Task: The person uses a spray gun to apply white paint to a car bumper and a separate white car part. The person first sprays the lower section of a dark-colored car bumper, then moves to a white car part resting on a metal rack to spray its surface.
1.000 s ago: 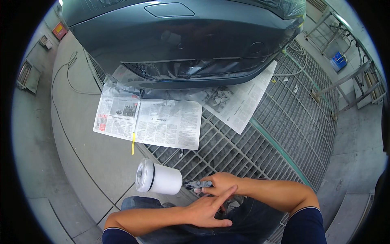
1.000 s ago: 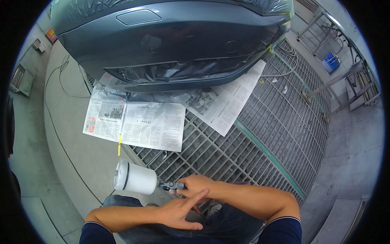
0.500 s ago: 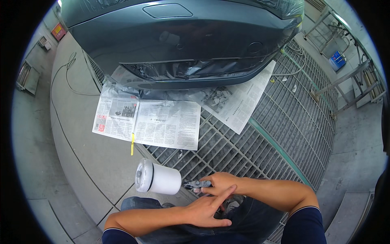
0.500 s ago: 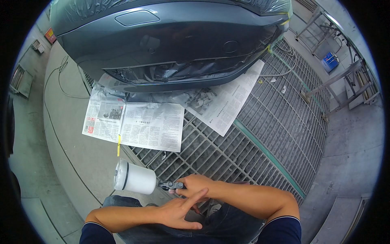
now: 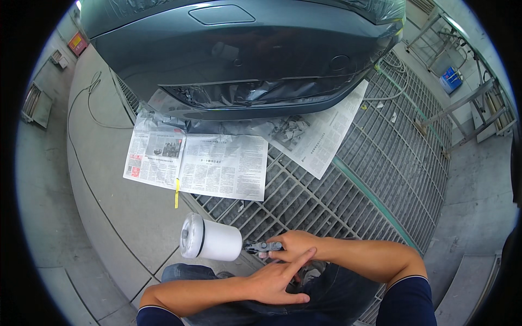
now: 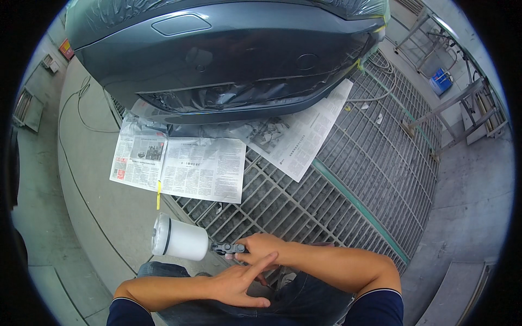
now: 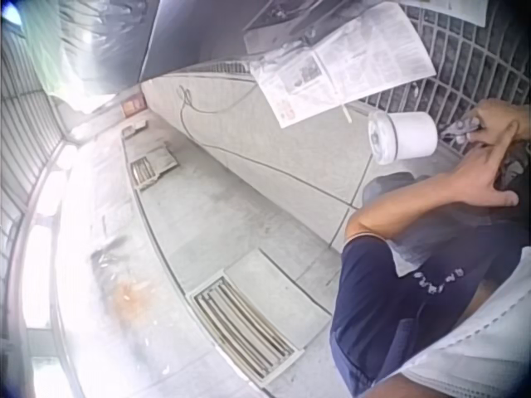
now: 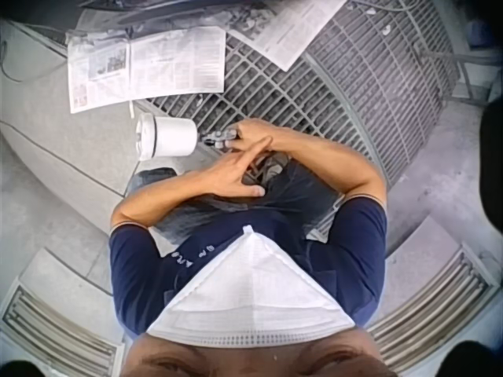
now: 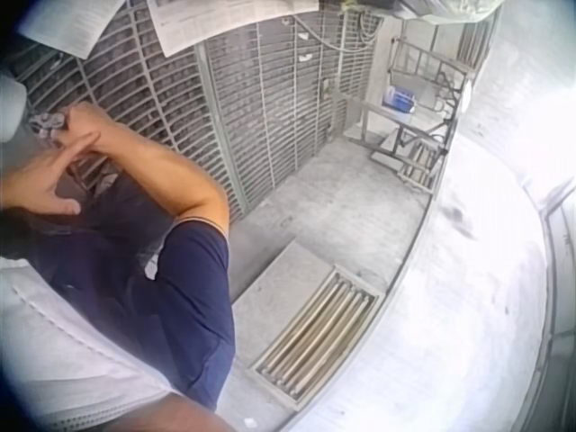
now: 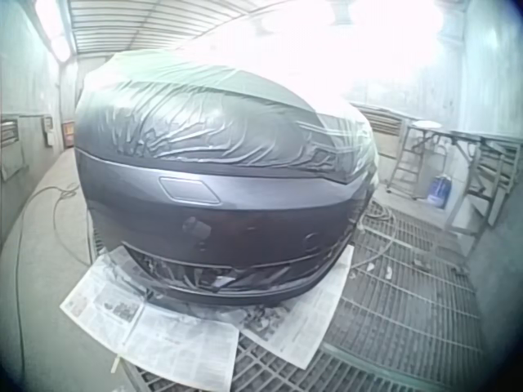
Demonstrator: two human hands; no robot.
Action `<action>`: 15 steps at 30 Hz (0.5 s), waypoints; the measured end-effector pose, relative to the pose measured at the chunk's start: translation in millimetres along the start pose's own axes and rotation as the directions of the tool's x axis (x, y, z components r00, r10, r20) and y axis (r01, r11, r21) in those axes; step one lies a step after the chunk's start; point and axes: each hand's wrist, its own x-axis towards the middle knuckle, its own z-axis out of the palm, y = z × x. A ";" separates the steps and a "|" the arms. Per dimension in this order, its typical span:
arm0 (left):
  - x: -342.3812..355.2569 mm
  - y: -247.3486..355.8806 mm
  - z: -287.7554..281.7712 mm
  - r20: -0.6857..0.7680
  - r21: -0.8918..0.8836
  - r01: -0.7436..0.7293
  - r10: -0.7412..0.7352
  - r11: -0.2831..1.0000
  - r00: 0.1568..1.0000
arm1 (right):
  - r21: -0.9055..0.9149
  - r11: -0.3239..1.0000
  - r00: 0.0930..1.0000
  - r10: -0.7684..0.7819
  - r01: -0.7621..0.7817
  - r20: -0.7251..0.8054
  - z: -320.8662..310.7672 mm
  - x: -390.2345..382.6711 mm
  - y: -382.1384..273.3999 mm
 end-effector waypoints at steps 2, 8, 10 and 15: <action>0.7 1.9 -1.5 0.011 0.009 0.008 -0.008 1.000 1.000 | 0.005 1.000 1.000 -0.016 0.016 -0.018 1.5 -0.2 1.8; -0.5 0.9 -1.9 0.027 -0.010 0.028 -0.027 1.000 0.999 | -0.022 1.000 1.000 0.017 -0.017 -0.012 1.6 1.1 -0.1; -0.7 1.4 -2.7 0.037 -0.024 0.042 -0.041 0.999 0.998 | 0.001 1.000 1.000 0.010 -0.010 -0.010 0.4 0.0 -1.2; -0.5 3.9 -4.4 0.066 -0.010 0.076 -0.076 0.997 0.995 | -0.003 1.000 0.999 -0.021 0.021 -0.039 7.6 4.0 9.8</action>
